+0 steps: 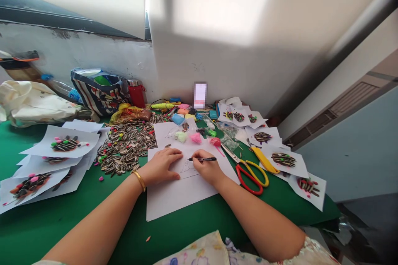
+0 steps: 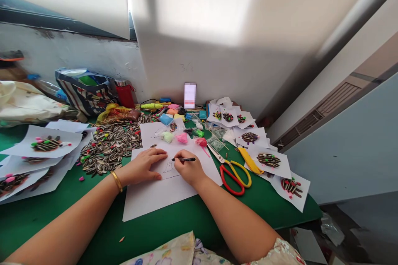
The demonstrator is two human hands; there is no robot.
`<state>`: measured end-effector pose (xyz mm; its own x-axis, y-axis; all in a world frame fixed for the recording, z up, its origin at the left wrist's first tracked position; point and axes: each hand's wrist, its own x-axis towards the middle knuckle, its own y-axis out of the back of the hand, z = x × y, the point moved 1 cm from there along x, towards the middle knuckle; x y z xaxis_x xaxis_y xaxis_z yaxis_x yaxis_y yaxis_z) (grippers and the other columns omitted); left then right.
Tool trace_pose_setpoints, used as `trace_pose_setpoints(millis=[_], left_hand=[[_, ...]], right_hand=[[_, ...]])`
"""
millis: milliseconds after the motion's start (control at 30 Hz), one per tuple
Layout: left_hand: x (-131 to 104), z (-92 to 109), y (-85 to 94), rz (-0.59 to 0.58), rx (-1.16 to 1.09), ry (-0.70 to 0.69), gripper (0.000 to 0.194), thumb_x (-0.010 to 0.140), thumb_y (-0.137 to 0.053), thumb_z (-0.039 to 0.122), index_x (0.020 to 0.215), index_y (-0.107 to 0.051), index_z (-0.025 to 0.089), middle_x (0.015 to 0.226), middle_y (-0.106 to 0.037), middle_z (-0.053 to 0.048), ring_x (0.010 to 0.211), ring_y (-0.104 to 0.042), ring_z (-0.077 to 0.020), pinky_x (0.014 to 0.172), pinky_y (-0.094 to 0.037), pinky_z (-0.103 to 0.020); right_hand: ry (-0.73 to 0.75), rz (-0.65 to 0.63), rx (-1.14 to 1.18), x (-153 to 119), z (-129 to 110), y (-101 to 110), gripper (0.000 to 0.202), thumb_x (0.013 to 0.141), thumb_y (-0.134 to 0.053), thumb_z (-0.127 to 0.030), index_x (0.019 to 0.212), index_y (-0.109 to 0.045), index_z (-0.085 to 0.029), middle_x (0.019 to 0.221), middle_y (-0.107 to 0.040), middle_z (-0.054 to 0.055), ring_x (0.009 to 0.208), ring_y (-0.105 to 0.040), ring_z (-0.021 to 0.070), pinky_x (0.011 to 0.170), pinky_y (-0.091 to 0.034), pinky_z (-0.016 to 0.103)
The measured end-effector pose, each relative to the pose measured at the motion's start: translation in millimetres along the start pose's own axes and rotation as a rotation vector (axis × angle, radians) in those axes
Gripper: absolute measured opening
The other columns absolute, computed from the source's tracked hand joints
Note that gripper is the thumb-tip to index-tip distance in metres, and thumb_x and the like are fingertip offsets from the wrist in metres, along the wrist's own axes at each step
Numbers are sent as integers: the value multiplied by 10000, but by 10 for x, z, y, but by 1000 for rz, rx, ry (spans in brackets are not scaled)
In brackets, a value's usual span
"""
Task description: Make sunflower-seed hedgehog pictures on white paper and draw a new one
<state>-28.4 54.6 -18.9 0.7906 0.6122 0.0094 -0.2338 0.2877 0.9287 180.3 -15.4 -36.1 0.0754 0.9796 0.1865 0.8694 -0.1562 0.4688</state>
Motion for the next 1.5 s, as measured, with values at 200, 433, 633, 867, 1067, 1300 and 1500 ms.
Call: trace_pose_setpoints(millis=[200, 433, 633, 867, 1067, 1300, 1500], left_hand=[[-2, 14, 11, -10, 5, 11, 732, 692, -787, 473, 1356, -562, 258, 1434, -521, -91, 1357, -411, -350, 1141, -320, -488], [0, -2, -2, -2, 3, -7, 726, 697, -783, 480, 1352, -563, 259, 1428, -525, -93, 1345, -427, -348, 1132, -333, -482], [0, -9, -7, -3, -1, -5, 742, 689, -792, 478, 1357, -562, 255, 1435, -521, -93, 1354, -420, -350, 1138, -330, -480], [-5, 10, 9, -14, 2, 5, 744, 690, -797, 471, 1361, -560, 258, 1442, -519, -89, 1358, -417, -342, 1147, -322, -477], [-13, 29, 21, -21, -5, 16, 751, 687, -801, 453, 1368, -555, 253, 1438, -522, -90, 1368, -406, -352, 1149, -319, -488], [-6, 33, 24, -16, -10, 8, 748, 683, -804, 468, 1361, -560, 266, 1436, -524, -85, 1363, -414, -349, 1146, -318, -483], [-8, 32, 24, -16, -9, 11, 754, 673, -810, 474, 1356, -564, 268, 1434, -528, -79, 1353, -423, -345, 1142, -319, -479]], right_hand=[[8, -13, -5, -1, -21, 8, 165, 846, -532, -268, 915, -678, -234, 867, -698, 0, 782, -621, 171, 703, -469, 276], [24, -8, -43, 10, -4, 4, 161, 839, -532, -258, 902, -677, -233, 848, -694, 5, 787, -624, 175, 701, -473, 278], [-6, 6, -6, 12, 13, 14, 147, 837, -525, -272, 879, -660, -229, 815, -678, 6, 754, -615, 174, 656, -471, 271], [3, -6, -39, 7, -8, 11, 136, 821, -522, -252, 845, -654, -230, 792, -672, 6, 761, -611, 180, 660, -461, 272], [-23, -2, -20, 6, 17, 14, 125, 804, -518, -234, 822, -641, -225, 791, -665, 0, 735, -610, 172, 675, -464, 280], [-13, -17, -37, -27, 10, 9, 116, 799, -511, -224, 795, -627, -223, 751, -648, -12, 710, -589, 161, 650, -442, 265], [-17, -22, -53, -35, 1, 19, 114, 794, -510, -223, 789, -625, -221, 741, -642, -12, 696, -579, 157, 634, -429, 259]])
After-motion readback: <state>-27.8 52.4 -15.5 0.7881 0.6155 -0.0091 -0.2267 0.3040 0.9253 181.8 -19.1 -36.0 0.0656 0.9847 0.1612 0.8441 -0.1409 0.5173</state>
